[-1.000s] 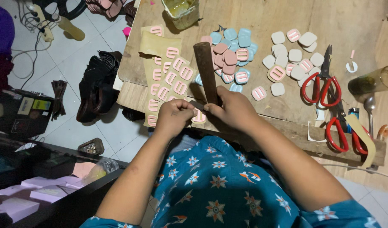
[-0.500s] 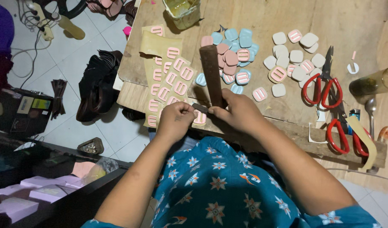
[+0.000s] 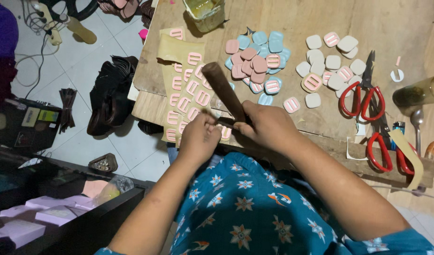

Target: The person sits at a low wooden work table and hammers small pink, blue and white plastic pieces one at a time on a wooden block, repositioning each piece between strikes. Near the end, the person holds a pink piece and trims its edge with red-handled scissors.

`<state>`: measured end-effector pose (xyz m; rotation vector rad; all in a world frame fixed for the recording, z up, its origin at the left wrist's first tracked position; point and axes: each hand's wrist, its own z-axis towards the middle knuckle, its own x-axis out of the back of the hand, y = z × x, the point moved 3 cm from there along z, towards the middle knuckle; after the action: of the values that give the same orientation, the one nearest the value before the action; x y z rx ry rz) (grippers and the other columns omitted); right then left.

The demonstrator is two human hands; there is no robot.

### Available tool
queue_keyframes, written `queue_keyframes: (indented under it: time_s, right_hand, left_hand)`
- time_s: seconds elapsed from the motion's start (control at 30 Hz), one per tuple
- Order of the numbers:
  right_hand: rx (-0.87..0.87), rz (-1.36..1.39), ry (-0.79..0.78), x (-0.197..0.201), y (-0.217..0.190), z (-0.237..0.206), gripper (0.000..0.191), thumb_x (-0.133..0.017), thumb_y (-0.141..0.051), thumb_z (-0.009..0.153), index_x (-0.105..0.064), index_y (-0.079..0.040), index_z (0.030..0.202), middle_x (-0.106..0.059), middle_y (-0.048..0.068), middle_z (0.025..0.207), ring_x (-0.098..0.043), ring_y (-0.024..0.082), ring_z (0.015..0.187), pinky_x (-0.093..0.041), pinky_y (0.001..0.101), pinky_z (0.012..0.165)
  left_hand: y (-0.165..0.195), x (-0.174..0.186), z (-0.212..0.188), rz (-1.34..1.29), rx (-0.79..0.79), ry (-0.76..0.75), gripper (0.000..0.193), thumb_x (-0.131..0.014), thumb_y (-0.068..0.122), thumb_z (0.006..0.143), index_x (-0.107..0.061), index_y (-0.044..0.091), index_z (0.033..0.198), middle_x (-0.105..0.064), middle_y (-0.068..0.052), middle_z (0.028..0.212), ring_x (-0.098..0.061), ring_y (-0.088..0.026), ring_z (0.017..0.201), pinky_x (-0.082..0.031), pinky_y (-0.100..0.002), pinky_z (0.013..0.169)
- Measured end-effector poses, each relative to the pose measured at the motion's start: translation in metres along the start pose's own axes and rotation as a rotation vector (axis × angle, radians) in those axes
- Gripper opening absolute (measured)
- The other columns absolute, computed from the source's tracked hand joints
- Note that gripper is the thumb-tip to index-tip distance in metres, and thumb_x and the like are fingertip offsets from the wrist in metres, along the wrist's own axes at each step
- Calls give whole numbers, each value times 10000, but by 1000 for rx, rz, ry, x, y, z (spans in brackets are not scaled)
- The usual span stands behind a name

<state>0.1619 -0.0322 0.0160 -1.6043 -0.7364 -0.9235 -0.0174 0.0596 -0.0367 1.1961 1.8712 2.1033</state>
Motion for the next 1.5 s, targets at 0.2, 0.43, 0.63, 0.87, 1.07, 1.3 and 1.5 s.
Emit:
queue_keyframes:
  time_s: [0.2, 0.43, 0.63, 0.87, 1.07, 1.3, 1.5]
  right_hand:
    - [-97, 106, -15, 0, 9, 12, 412, -761, -440, 828, -650, -103, 1036, -725, 168, 829, -704, 385, 799, -532, 502, 672]
    - [33, 43, 26, -1, -2, 16, 373, -738, -403, 845, -622, -88, 1007, -720, 157, 852, -688, 404, 811, -513, 527, 674]
    - [95, -54, 23, 7, -4, 0, 379, -713, -414, 876, -583, -84, 1008, -700, 168, 867, -669, 429, 798, -504, 548, 673]
    - [-42, 47, -6, 1, -3, 17, 383, -728, -422, 849, -614, -100, 1022, -713, 161, 832, -680, 412, 804, -509, 532, 665]
    - [46, 21, 38, 3, -4, -3, 376, -730, -407, 866, -606, -82, 1006, -702, 174, 830, -673, 416, 800, -505, 533, 672]
    - [-35, -10, 16, 3, 2, 7, 401, -740, -441, 852, -610, -105, 1027, -710, 176, 831, -684, 408, 810, -517, 530, 680]
    - [-44, 38, 1, -4, -1, 12, 385, -723, -424, 869, -599, -96, 1028, -721, 160, 838, -690, 398, 820, -514, 530, 677]
  left_hand:
    - [0, -1, 3, 33, 45, -35, 134, -724, 127, 823, -690, 16, 890, -683, -108, 701, -656, -222, 616, -529, -341, 605]
    - [15, 2, 3, 148, -65, 17, 105, -705, 134, 835, -717, 30, 833, -685, -148, 706, -676, -278, 643, -530, -380, 620]
    - [15, 3, -1, 90, -32, 13, 133, -693, 160, 823, -679, 33, 859, -690, -145, 734, -690, -312, 658, -549, -402, 638]
    - [28, 3, 3, 267, -276, 54, 90, -670, 105, 861, -665, 18, 882, -675, -203, 855, -656, -419, 832, -509, -510, 736]
    - [27, 2, -3, 262, -260, 70, 94, -670, 119, 901, -654, 26, 898, -685, -192, 862, -661, -415, 832, -508, -507, 740]
    - [13, 5, 5, -156, 13, -103, 151, -708, 124, 870, -672, 10, 962, -683, -93, 765, -624, -159, 669, -529, -303, 637]
    - [20, 8, 5, -16, -74, -52, 110, -696, 105, 861, -703, 4, 903, -657, -44, 689, -598, -114, 591, -501, -285, 590]
